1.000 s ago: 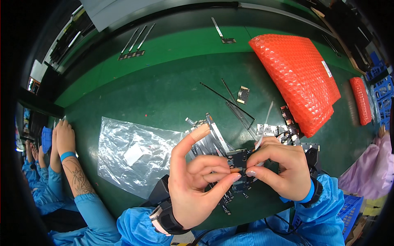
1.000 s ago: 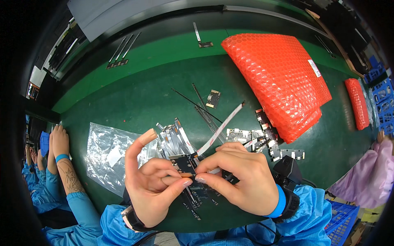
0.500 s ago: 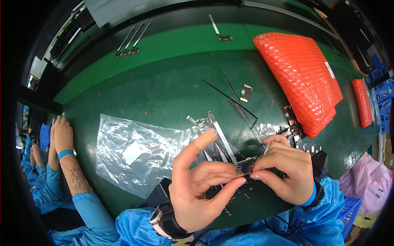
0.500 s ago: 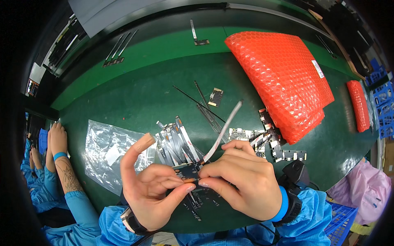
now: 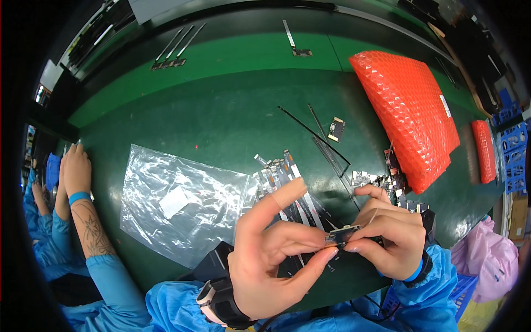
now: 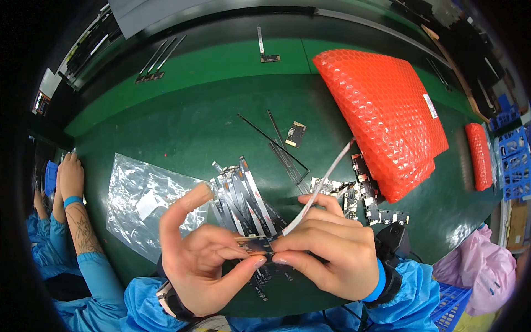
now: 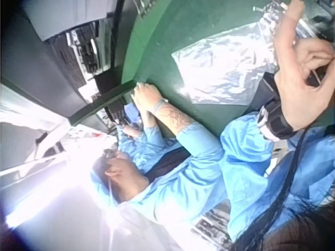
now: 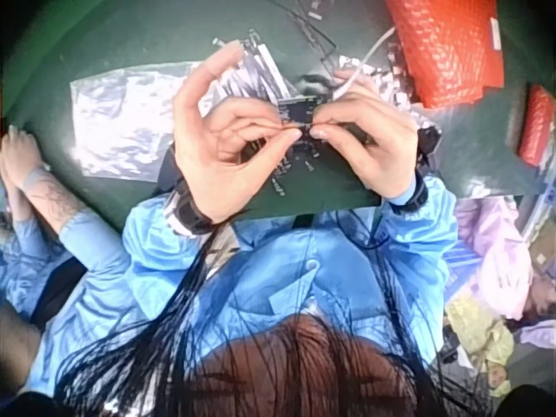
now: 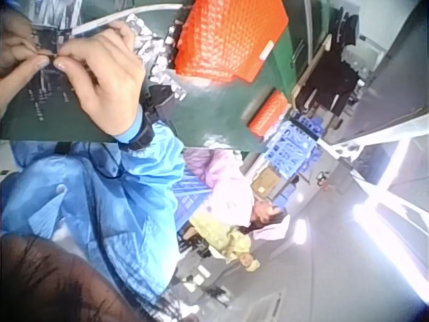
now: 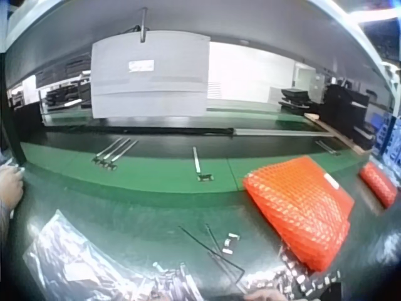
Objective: The person assembles small circuit boards by hand, connecting ribbon cables and antenna cables to them.
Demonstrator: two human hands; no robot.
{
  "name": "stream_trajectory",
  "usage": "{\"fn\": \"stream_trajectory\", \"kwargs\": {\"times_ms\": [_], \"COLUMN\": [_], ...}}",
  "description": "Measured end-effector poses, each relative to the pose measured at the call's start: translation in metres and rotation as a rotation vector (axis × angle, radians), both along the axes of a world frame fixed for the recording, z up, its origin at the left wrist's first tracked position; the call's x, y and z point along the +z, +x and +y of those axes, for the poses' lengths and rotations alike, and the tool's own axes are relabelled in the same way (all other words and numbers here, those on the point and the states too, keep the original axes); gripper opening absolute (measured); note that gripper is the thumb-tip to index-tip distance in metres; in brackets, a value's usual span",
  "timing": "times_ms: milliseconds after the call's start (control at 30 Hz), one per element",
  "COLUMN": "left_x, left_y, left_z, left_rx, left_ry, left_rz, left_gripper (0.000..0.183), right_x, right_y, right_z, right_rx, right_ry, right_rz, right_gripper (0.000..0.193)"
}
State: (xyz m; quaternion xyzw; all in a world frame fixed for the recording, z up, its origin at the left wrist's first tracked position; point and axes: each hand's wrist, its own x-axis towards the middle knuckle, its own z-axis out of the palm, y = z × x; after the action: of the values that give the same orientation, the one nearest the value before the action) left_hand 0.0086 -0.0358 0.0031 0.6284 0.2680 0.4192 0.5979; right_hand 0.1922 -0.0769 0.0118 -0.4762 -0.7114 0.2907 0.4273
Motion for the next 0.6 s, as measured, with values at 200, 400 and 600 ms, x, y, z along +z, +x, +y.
{"fn": "stream_trajectory", "kwargs": {"times_ms": [200, 400, 600], "left_x": [-0.007, -0.002, 0.0], "left_y": [0.003, 0.0, -0.001], "left_z": [0.002, 0.005, 0.0], "left_rx": [-0.031, -0.061, -0.014], "left_ry": [0.204, 0.372, 0.389], "left_rz": [0.022, 0.071, 0.112], "left_gripper": [0.082, 0.076, 0.074], "right_x": [-0.001, 0.003, 0.0], "right_y": [-0.003, -0.003, -0.008], "right_z": [-0.004, -0.001, -0.003], "right_rx": [-0.086, -0.063, -0.115], "right_ry": [0.046, 0.112, 0.155], "right_rz": [-0.075, -0.13, -0.209], "right_gripper": [0.013, 0.013, 0.013]}}
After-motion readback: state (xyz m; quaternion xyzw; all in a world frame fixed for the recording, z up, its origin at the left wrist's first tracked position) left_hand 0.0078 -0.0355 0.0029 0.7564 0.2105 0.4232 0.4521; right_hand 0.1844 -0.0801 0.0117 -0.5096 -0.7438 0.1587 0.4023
